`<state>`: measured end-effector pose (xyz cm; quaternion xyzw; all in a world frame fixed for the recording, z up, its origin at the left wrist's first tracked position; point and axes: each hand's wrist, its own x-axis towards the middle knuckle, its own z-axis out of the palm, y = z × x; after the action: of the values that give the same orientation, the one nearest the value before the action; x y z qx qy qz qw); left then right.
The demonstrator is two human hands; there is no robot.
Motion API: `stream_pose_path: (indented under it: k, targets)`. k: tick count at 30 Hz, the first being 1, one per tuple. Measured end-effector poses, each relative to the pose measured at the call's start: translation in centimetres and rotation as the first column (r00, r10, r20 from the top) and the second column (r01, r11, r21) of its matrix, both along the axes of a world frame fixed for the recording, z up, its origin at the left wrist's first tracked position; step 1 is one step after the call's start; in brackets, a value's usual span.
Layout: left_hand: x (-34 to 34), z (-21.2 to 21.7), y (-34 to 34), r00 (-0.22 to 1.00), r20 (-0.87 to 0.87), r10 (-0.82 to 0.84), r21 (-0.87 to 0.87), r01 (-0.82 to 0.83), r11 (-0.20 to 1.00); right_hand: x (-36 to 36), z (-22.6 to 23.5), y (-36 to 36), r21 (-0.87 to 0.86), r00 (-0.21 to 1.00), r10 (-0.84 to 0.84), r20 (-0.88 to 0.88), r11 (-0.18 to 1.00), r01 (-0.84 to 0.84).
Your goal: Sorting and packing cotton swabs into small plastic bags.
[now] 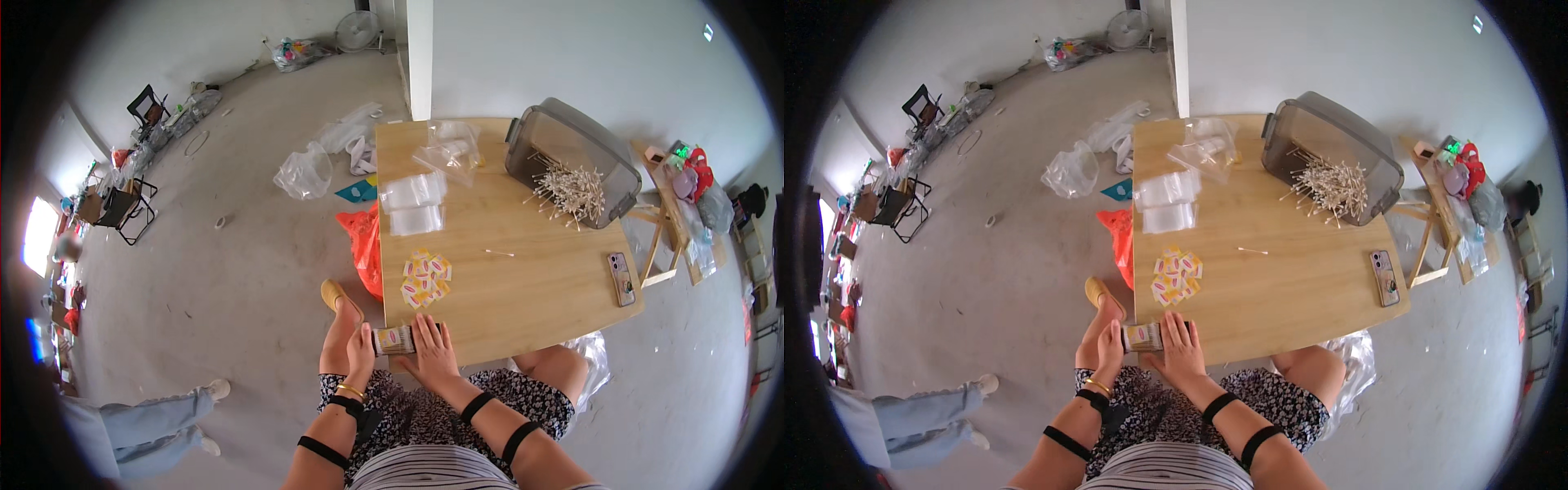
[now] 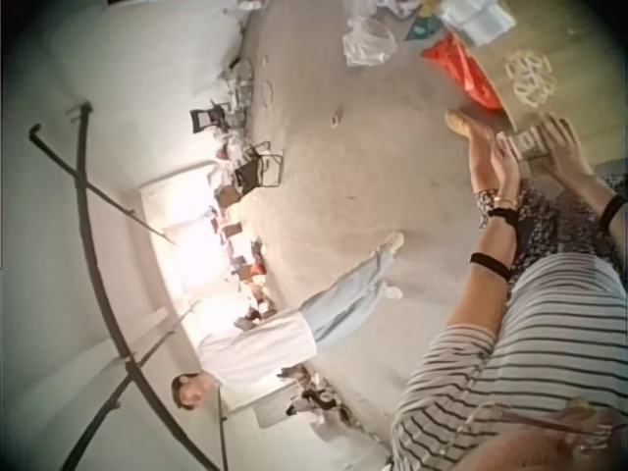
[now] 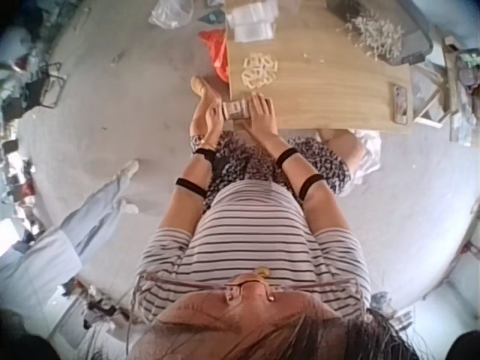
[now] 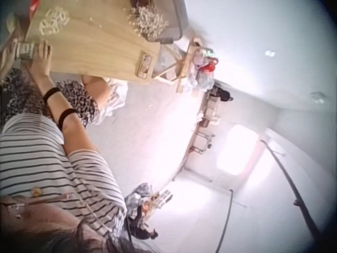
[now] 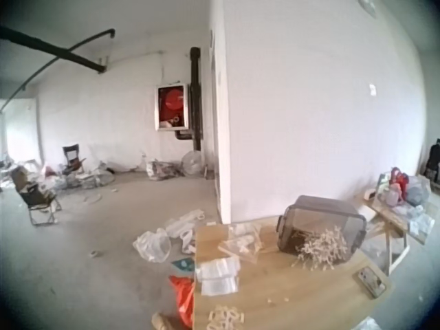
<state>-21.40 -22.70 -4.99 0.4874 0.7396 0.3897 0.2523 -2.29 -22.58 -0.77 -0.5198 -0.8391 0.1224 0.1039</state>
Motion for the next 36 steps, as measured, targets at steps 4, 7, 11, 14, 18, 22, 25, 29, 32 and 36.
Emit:
stream_pose_path:
  k: [4,7,11,14,18,22,25,29,32,36]
  targets:
    - [1.5,1.2,-1.4,0.596,0.755,0.271,-0.241,-0.132,0.962,0.1,2.1,-0.1,-0.187,0.992,-0.097,-0.083,0.979,0.080]
    - [2.0,0.6,-1.7,0.417,0.873,0.252,-0.198,-0.167,0.966,-2.1,1.1,-0.6,-0.109,0.970,-0.122,-0.211,0.989,0.100]
    - [3.6,0.3,-1.1,0.300,0.931,0.207,-0.128,-0.262,0.957,-3.6,-1.8,-0.2,-0.191,0.887,-0.282,-0.366,0.955,0.225]
    - [4.1,-0.2,-1.3,0.235,0.957,0.169,-0.105,-0.262,0.959,-7.1,-2.5,-0.8,-0.281,0.809,-0.408,-0.424,0.908,0.311]
    - [3.6,-0.4,-1.3,0.229,0.956,0.184,-0.128,-0.240,0.962,-5.4,-3.3,-0.2,-0.450,0.652,-0.409,-0.639,0.886,0.114]
    - [3.4,-0.2,-1.6,0.198,0.959,0.204,-0.153,-0.246,0.957,-2.6,-2.5,-0.1,-0.284,0.868,-0.181,-0.463,0.958,0.048]
    - [3.4,-0.1,-1.5,0.118,0.972,0.203,-0.171,-0.237,0.956,-4.2,-2.2,0.0,-0.714,0.474,-0.578,-0.664,0.678,-0.173]
    - [3.3,0.2,-1.3,0.092,0.971,0.220,-0.192,-0.243,0.951,-2.0,-0.6,1.1,-0.676,0.745,-0.489,-0.454,0.734,0.070]
    - [3.1,-0.3,-1.6,0.053,0.966,0.253,-0.237,-0.216,0.947,-2.7,0.2,0.9,-0.777,0.660,-0.573,-0.485,0.629,-0.024]
    - [3.4,0.1,-1.5,0.077,0.952,0.296,-0.272,-0.231,0.934,-2.2,0.8,1.1,-0.843,0.543,-0.697,-0.468,0.536,-0.038]
